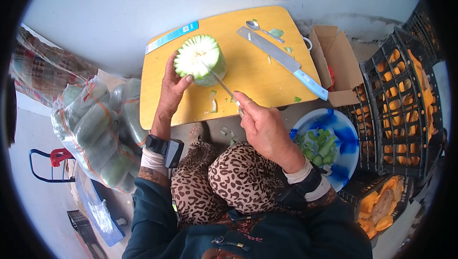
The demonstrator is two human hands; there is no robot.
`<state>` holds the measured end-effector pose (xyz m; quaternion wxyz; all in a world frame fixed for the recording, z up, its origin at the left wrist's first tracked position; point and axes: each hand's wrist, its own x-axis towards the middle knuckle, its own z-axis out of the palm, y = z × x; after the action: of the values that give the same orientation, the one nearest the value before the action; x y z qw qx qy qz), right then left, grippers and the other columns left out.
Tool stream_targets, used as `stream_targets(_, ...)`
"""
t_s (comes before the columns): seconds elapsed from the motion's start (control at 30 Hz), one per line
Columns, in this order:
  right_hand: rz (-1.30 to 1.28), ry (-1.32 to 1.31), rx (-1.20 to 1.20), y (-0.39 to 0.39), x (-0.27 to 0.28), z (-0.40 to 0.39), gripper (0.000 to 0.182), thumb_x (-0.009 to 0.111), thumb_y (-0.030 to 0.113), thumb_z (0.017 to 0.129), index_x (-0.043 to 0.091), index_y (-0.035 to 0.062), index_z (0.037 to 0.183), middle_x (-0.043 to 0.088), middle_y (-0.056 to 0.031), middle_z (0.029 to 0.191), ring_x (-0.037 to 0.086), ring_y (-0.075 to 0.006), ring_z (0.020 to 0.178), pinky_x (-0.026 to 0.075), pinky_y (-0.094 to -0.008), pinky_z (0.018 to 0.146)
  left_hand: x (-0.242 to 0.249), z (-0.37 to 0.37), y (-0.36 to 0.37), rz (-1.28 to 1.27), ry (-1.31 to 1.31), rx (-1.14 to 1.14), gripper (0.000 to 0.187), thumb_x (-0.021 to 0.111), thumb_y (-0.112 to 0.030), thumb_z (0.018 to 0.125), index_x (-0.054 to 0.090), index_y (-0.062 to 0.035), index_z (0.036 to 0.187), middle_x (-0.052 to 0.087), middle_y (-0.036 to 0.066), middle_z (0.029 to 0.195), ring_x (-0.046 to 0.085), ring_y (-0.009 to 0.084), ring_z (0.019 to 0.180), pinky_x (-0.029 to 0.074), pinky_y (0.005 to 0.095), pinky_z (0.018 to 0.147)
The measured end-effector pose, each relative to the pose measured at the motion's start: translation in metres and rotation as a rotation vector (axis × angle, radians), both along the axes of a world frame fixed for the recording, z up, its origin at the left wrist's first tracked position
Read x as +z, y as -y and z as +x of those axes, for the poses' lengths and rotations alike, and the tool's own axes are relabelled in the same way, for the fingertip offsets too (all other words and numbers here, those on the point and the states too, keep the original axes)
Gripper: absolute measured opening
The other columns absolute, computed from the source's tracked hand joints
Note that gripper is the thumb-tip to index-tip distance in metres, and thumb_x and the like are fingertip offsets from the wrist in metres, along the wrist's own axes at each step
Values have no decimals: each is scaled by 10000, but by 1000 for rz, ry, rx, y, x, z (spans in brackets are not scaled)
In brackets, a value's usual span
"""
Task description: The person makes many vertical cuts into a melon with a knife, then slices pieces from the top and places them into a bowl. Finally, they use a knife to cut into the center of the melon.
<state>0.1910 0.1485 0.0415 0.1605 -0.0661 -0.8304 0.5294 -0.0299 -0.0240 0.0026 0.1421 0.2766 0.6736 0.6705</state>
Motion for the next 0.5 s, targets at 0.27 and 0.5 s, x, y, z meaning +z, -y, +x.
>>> stream_targets(0.27,93,-40,-21,9,12,-6,409,558,-22,900,528,-70,1305,670,-248,925,668,-397,810,529,-426,722,4,0,1,-30,0,-5,903,748,-199,815,220,-72,1536,392,161,1476,427,294,1350,376,400,1111)
stream_targets(0.5,279,-10,-117,31,3,-9,439,559,-48,887,523,-53,1325,636,-235,839,642,-402,761,506,-422,670,3,-1,1,-15,15,-15,932,764,-220,800,215,-64,1537,357,168,1496,401,300,1366,348,405,1128)
